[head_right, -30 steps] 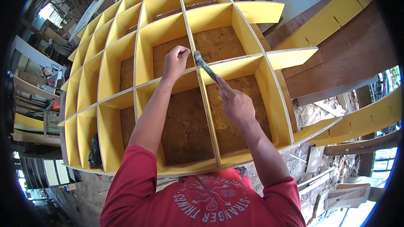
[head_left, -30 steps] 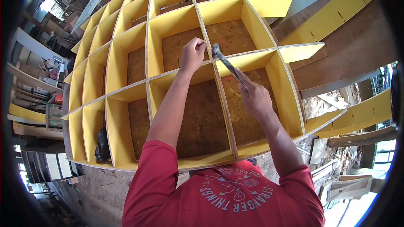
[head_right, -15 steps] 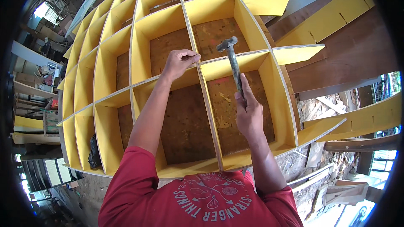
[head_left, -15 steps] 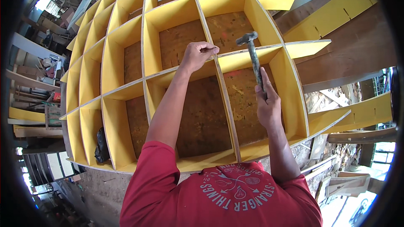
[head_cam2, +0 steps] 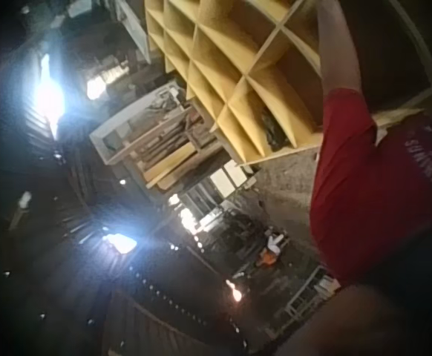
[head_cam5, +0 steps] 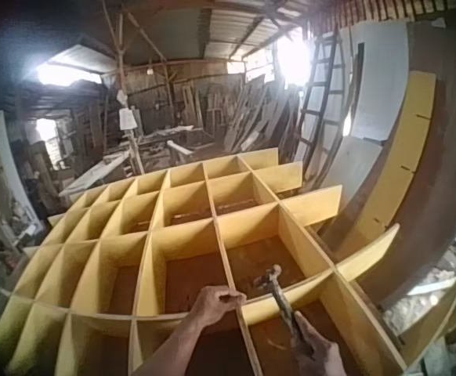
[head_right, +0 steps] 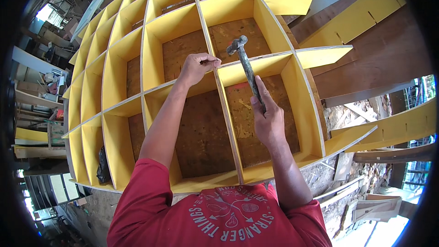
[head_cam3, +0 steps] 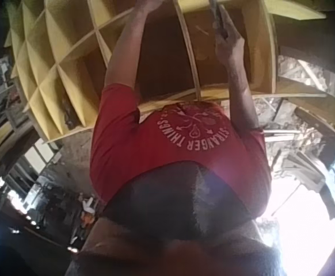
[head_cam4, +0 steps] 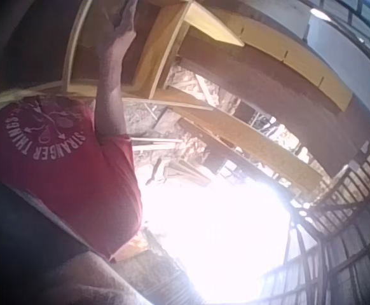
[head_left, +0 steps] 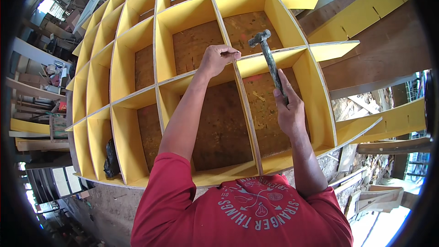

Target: The person assembles a wooden shelf unit by securing wooden boards and dividers in place with nails and a hammer.

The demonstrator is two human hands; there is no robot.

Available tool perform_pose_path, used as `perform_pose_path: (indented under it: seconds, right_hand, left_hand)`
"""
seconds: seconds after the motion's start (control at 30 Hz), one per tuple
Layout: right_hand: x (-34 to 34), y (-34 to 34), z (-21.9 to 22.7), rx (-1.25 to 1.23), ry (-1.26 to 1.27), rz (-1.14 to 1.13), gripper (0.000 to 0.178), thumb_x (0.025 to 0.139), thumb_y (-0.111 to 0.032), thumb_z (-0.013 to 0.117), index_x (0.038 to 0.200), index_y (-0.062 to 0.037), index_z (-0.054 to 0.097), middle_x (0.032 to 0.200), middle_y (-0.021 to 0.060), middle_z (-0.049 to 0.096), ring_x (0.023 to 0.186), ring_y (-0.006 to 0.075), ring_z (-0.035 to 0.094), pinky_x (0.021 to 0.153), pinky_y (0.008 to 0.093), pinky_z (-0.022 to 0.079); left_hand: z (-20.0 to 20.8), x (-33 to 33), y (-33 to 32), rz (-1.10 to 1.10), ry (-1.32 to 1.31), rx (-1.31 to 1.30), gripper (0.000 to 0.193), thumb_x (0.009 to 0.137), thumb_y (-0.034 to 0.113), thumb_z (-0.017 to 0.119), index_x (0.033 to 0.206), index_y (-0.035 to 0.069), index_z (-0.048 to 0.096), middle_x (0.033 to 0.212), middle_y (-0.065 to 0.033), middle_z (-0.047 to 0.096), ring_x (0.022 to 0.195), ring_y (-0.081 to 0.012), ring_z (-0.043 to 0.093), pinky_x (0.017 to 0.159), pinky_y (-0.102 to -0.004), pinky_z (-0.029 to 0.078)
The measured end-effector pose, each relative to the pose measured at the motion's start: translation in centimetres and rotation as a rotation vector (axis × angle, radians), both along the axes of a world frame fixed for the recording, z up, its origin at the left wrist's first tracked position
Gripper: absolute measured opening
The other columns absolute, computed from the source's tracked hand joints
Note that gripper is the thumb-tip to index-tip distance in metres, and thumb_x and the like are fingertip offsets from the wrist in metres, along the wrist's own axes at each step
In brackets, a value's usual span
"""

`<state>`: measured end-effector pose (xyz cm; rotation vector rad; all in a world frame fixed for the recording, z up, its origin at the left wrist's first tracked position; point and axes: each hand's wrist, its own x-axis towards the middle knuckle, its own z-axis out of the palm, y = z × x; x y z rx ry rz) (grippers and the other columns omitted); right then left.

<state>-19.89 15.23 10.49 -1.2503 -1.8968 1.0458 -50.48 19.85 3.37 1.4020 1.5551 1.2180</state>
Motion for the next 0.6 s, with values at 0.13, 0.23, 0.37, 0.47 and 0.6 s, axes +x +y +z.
perform_pose_path:
  seconds: [0.13,0.23,0.37,0.47,0.6]
  right_hand:
    - [-0.4,0.1,-0.5,0.014,0.043,0.004,0.054,0.110,-0.018,0.060,0.163,-0.0224,0.048,0.122,0.0233,0.075,0.078,0.0155,0.063,0.080,0.0340,0.055]
    - [-0.3,-0.1,-0.3,-0.101,-0.009,0.014,0.054,0.111,-0.019,0.060,0.163,-0.0223,0.048,0.128,0.0226,0.074,0.082,0.0175,0.068,0.083,0.0344,0.055]
    - [-0.3,-0.1,-0.8,-0.011,0.028,0.013,0.054,0.111,-0.019,0.060,0.163,-0.0225,0.048,0.128,0.0237,0.074,0.083,0.0183,0.069,0.083,0.0347,0.055]
    - [-0.9,-0.3,-0.9,0.100,0.092,0.004,0.054,0.110,-0.019,0.060,0.163,-0.0235,0.047,0.129,0.0247,0.072,0.085,0.0175,0.069,0.083,0.0351,0.055]
    - [-1.1,-1.2,-1.1,-0.068,0.063,-0.009,0.057,0.111,-0.019,0.060,0.165,-0.0243,0.045,0.113,0.0226,0.074,0.080,0.0159,0.061,0.078,0.0331,0.053]
  left_hand:
    - [0.1,0.0,0.1,-0.017,0.019,0.020,0.014,0.097,0.010,0.080,0.103,-0.002,0.080,0.099,-0.0078,0.081,0.094,-0.0108,0.073,0.088,-0.0269,0.060]
    - [-0.1,-0.1,0.0,-0.018,0.005,0.025,0.012,0.097,0.009,0.080,0.102,-0.002,0.080,0.098,-0.0075,0.081,0.094,-0.0107,0.073,0.088,-0.0267,0.060]
    - [0.2,0.1,0.0,-0.001,0.096,0.025,0.017,0.094,0.015,0.084,0.099,-0.001,0.080,0.095,-0.0051,0.080,0.089,-0.0088,0.070,0.082,-0.0263,0.057]
    - [0.2,0.3,0.0,0.005,0.109,0.014,0.020,0.092,0.018,0.087,0.097,0.000,0.081,0.092,-0.0038,0.079,0.085,-0.0077,0.067,0.079,-0.0269,0.054]
    - [0.3,0.2,-0.2,0.024,0.183,0.047,0.016,0.089,0.017,0.087,0.095,0.003,0.082,0.083,-0.0050,0.075,0.077,-0.0104,0.064,0.074,-0.0295,0.052]
